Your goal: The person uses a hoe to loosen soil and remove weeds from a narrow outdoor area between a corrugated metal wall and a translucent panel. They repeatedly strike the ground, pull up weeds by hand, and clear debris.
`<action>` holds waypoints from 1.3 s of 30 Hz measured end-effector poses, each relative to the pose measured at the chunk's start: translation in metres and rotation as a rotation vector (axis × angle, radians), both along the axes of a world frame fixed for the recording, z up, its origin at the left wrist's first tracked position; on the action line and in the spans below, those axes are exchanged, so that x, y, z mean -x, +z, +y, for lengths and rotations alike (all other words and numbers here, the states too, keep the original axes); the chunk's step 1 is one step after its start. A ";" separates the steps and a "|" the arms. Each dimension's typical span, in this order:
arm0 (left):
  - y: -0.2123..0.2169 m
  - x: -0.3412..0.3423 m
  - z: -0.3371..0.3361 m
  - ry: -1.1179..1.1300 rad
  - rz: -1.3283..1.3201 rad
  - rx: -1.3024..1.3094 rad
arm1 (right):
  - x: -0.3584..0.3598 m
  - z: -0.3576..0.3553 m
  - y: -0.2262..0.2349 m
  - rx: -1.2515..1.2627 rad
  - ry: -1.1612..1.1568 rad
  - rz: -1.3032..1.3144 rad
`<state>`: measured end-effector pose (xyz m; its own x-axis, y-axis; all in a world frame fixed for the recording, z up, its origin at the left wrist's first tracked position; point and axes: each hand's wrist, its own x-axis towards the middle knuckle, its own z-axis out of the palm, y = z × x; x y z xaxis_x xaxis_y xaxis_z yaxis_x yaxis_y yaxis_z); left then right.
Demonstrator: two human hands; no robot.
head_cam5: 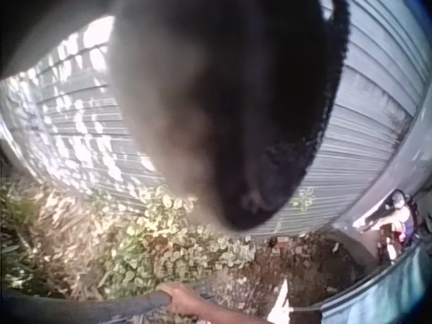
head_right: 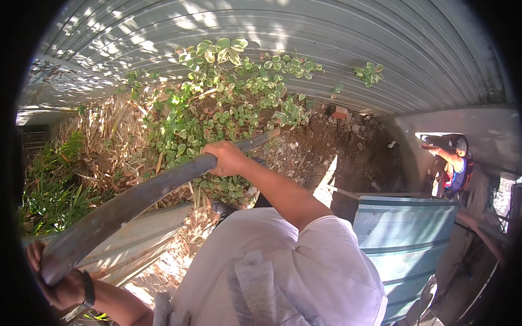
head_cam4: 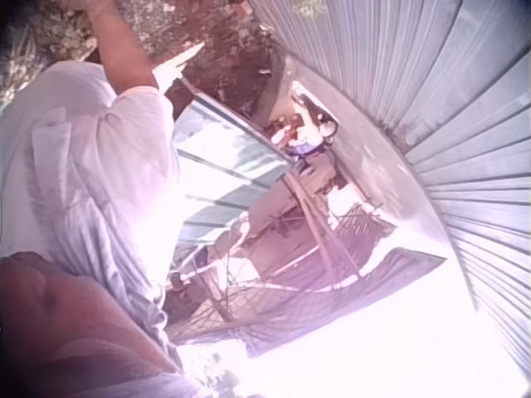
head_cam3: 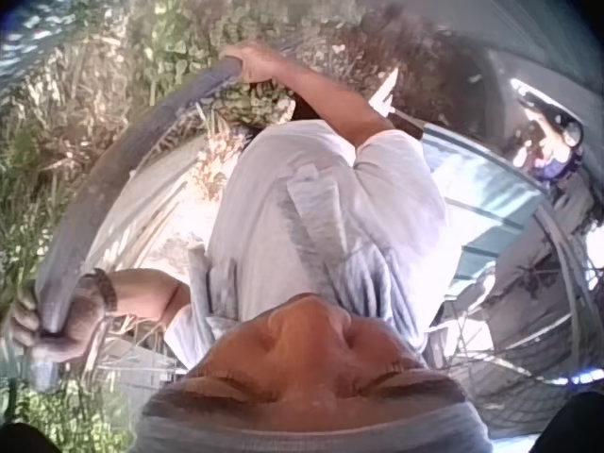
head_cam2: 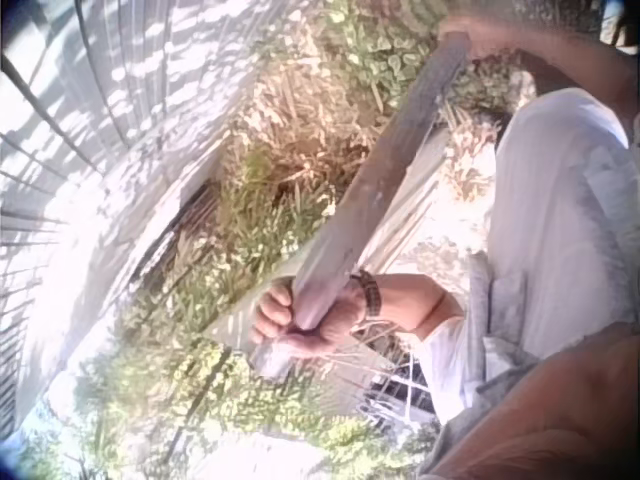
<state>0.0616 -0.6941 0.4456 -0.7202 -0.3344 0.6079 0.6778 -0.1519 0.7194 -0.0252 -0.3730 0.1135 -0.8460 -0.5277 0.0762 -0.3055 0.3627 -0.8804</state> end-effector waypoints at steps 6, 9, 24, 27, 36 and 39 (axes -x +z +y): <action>-0.077 -0.053 -0.018 0.199 -0.160 -0.032 | -0.023 -0.003 -0.132 0.002 -0.056 0.045; -0.088 -0.077 -0.049 0.314 -0.229 -0.073 | -0.046 -0.030 -0.145 0.048 -0.189 0.115; -0.132 -0.173 -0.073 0.888 -0.547 -0.289 | -0.092 -0.070 -0.172 -0.182 0.158 -0.115; -0.115 -0.151 -0.073 0.473 -0.373 -0.149 | -0.087 -0.049 -0.148 -0.052 -0.090 0.014; -0.098 -0.072 -0.070 0.116 -0.300 -0.131 | -0.073 0.011 -0.099 -0.235 -0.155 -0.022; -0.081 -0.063 -0.059 0.189 -0.326 -0.126 | -0.076 0.019 -0.084 -0.252 -0.124 -0.016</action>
<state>0.1243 -0.7530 0.3644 -0.7869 -0.5373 0.3035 0.4418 -0.1471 0.8850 0.0511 -0.3539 0.0296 -0.9054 -0.4205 -0.0585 -0.2317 0.6047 -0.7620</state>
